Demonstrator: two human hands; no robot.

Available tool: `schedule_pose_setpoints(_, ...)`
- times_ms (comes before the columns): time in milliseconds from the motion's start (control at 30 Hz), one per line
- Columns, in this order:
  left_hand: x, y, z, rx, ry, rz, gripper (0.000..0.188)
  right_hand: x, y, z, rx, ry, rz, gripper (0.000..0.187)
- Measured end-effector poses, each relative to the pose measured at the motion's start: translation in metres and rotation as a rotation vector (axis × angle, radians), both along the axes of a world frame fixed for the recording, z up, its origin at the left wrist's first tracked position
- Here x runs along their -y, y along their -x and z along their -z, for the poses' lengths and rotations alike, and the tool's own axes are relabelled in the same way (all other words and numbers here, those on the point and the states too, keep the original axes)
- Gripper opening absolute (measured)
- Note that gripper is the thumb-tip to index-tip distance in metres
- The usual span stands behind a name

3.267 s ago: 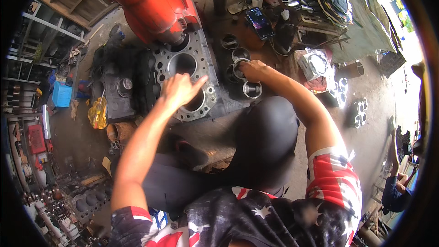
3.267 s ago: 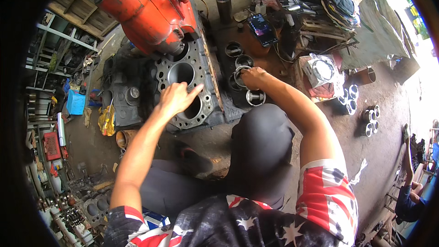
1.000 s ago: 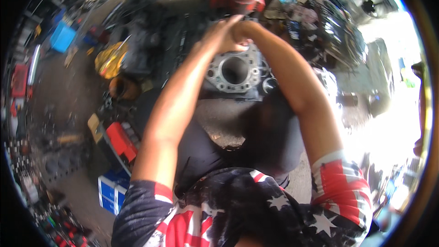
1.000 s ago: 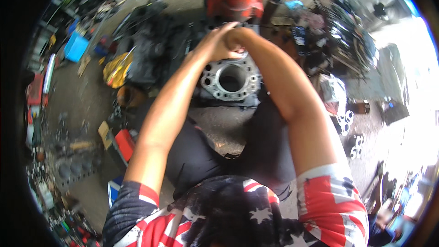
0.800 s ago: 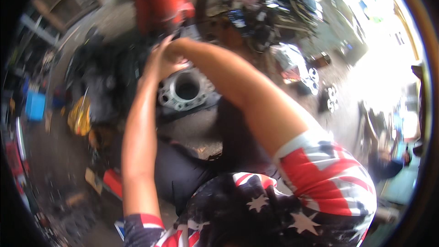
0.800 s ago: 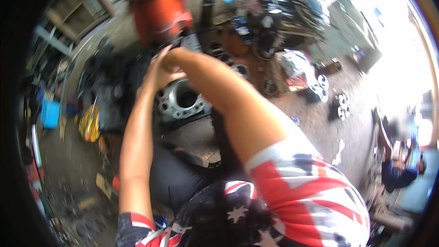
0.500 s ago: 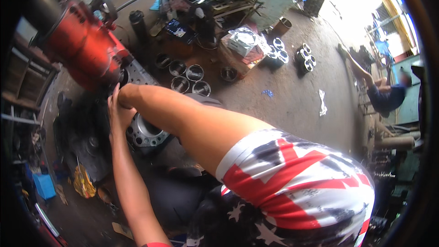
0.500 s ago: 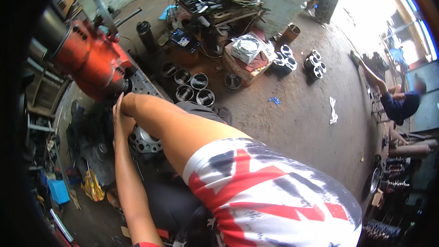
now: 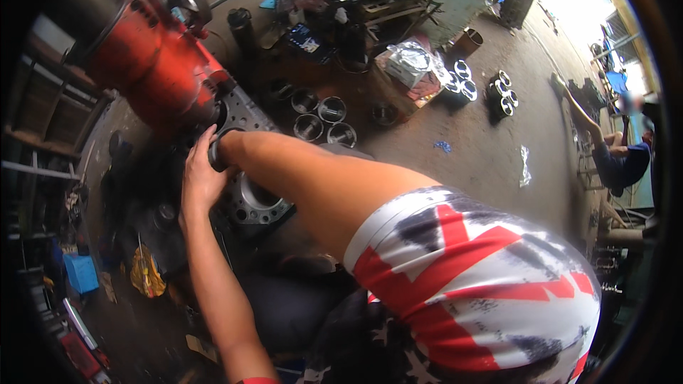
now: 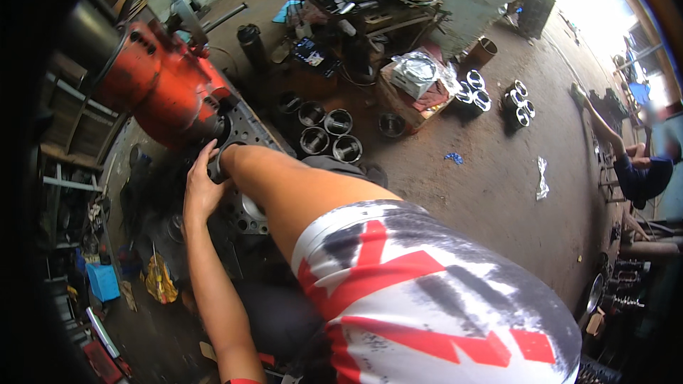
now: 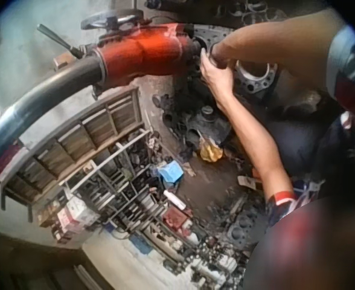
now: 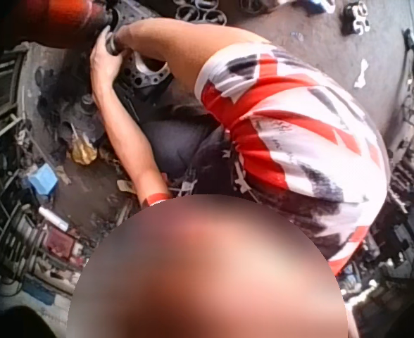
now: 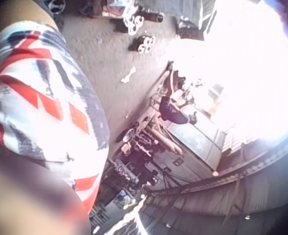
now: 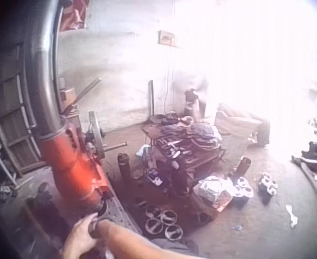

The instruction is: The person cleans the bores of an engine block with a cloth, then installs cylindrical liners into the bores. They use a ring compressor tool to compress the liner's edge and push it into place, repeating the process for multiple cylinders.

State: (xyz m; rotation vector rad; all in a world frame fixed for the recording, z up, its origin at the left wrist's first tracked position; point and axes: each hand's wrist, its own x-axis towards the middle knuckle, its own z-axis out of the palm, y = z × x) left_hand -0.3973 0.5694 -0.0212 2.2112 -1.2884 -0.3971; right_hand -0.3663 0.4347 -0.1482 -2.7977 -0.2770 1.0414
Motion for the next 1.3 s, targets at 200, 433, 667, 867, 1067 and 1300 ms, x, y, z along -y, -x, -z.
schedule_pose_setpoints(200, -0.023, -0.015, -0.01, -0.115, 0.091, -0.048, 0.087, 0.006, 0.003, -0.022, -0.027, -0.02, 0.015, 0.021)
schedule_pose_setpoints(433, -0.039, -0.033, -0.016, -0.129, 0.184, -0.143, 0.075, 0.013, 0.004, -0.089, -0.28, 0.065, -0.067, 0.013)
schedule_pose_setpoints(667, -0.052, -0.039, -0.02, -0.032, 0.376, -0.221, 0.014, 0.005, 0.014, -0.132, -0.302, 0.129, -0.023, 0.01)
schedule_pose_setpoints(867, -0.06, -0.041, -0.022, -0.067, 0.296, -0.274, 0.019, 0.014, 0.034, -0.166, -0.158, 0.098, -0.013, 0.013)
schedule_pose_setpoints(1067, -0.044, -0.02, -0.007, 0.035, 0.301, -0.118, 0.026, 0.078, 0.093, -0.215, 0.008, -0.022, 0.362, 0.016)
schedule_pose_setpoints(1300, -0.014, 0.029, 0.018, 0.13, -0.192, 0.066, 0.058, 0.153, 0.153, -0.15, 0.006, 0.103, 0.54, 0.024)
